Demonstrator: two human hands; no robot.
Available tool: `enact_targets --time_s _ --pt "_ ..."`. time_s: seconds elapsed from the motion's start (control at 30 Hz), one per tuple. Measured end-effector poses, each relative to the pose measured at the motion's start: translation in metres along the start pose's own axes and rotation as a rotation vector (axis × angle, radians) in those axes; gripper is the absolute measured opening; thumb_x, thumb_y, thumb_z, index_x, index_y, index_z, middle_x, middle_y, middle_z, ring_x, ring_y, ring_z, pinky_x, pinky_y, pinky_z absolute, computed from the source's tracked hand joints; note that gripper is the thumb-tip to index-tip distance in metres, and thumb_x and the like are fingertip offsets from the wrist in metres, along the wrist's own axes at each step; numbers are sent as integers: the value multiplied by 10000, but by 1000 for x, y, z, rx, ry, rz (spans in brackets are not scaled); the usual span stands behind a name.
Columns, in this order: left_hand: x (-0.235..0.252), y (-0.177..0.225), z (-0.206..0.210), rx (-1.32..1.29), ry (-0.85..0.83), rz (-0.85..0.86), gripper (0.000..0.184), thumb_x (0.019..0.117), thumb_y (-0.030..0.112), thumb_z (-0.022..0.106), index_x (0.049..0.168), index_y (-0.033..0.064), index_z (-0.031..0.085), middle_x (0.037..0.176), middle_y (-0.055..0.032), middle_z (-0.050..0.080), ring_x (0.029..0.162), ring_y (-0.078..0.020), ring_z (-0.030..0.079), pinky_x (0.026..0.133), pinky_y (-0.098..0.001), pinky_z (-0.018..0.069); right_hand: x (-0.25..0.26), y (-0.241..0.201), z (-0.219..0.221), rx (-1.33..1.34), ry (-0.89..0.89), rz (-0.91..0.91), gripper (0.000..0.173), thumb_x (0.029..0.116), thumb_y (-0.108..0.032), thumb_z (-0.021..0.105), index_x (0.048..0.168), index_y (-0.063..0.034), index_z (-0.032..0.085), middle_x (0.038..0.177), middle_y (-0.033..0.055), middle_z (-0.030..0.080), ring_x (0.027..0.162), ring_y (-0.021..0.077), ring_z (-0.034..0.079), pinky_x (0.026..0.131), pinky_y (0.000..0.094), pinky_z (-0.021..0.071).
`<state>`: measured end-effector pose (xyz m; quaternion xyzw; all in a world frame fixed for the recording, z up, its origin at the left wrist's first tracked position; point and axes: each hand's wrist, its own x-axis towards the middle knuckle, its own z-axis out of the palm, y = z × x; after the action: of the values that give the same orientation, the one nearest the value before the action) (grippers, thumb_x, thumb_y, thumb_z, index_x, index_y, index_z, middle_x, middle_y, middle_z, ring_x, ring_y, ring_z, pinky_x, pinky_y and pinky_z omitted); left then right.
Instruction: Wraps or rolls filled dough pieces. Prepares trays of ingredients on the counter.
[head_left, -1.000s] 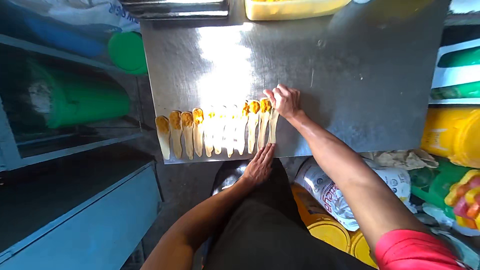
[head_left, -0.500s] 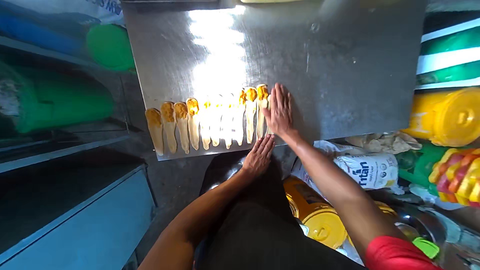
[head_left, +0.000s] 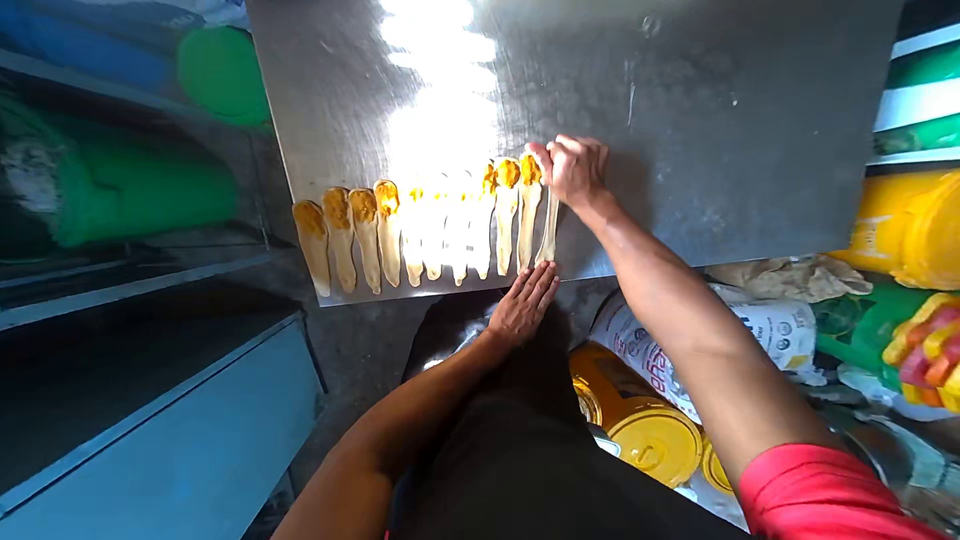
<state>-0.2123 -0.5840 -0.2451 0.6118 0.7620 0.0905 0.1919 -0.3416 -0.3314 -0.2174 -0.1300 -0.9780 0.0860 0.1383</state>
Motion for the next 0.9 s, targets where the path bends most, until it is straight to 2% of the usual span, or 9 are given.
enact_targets --time_s 0.13,0.2,0.23,0.3,0.37,0.47,0.6,0.73,0.9 --pt "9 3 2 -20 29 -37 607 1054 156 389 1637 65 248 1732 -118 128 1606 -243 86 1298 -478 162 20 15 13 -86 26 63 636 1068 -526 436 714 -47 658 723 118 667 721 299 690 642 475 518" --pt "7 3 3 -19 22 -41 610 1050 132 381 1640 67 238 1737 -112 97 1608 -242 56 1302 -475 147 2 14 24 -124 14 125 547 1062 -524 439 916 -60 690 965 141 692 961 326 673 796 495 510" --pt "6 3 4 -19 25 -33 612 1049 124 381 1640 62 235 1737 -114 92 1609 -245 49 1304 -476 143 -14 8 23 -116 -48 170 540 1057 -534 415 1140 -70 678 1198 160 656 1173 353 600 933 535 475" --pt "2 1 6 -29 33 -14 608 1047 119 382 1635 53 246 1733 -120 119 1608 -251 62 1305 -483 138 -57 -13 13 -88 -209 219 701 1049 -555 372 1558 -74 409 1640 167 354 1544 358 269 1202 617 278" --pt "-1 -1 7 -60 5 1 576 1047 123 379 1617 67 312 1711 -118 223 1600 -261 130 1300 -502 133 -112 -36 -6 -31 -308 206 802 1046 -550 378 1622 -12 234 1711 187 169 1600 331 96 1281 616 105" --pt "-3 -3 4 -88 -11 17 497 1053 132 368 1539 64 449 1645 -137 374 1573 -301 229 1295 -525 133 -169 -55 -30 51 -301 174 738 1052 -548 412 1592 -50 345 1673 138 309 1562 279 261 1274 527 223" --pt "-11 -1 0 -94 18 67 588 1031 124 431 1609 76 334 1688 -182 255 1592 -314 155 1298 -520 145 -156 -47 -26 63 -171 229 471 1046 -438 519 1341 -89 633 1347 152 625 1240 330 601 1007 516 503" --pt "-14 -1 -2 -33 -40 71 671 1006 86 470 1637 68 244 1720 -185 124 1605 -298 79 1302 -477 153 -102 -30 0 11 -64 124 497 1056 -433 494 795 -52 678 814 129 685 785 304 694 675 478 542" --pt "-1 -2 -5 26 -39 39 705 998 84 504 1646 92 226 1723 -195 83 1606 -298 63 1305 -466 141 -38 -15 -9 -34 -85 101 621 1072 -501 435 707 -42 640 701 122 653 683 304 682 591 485 509"
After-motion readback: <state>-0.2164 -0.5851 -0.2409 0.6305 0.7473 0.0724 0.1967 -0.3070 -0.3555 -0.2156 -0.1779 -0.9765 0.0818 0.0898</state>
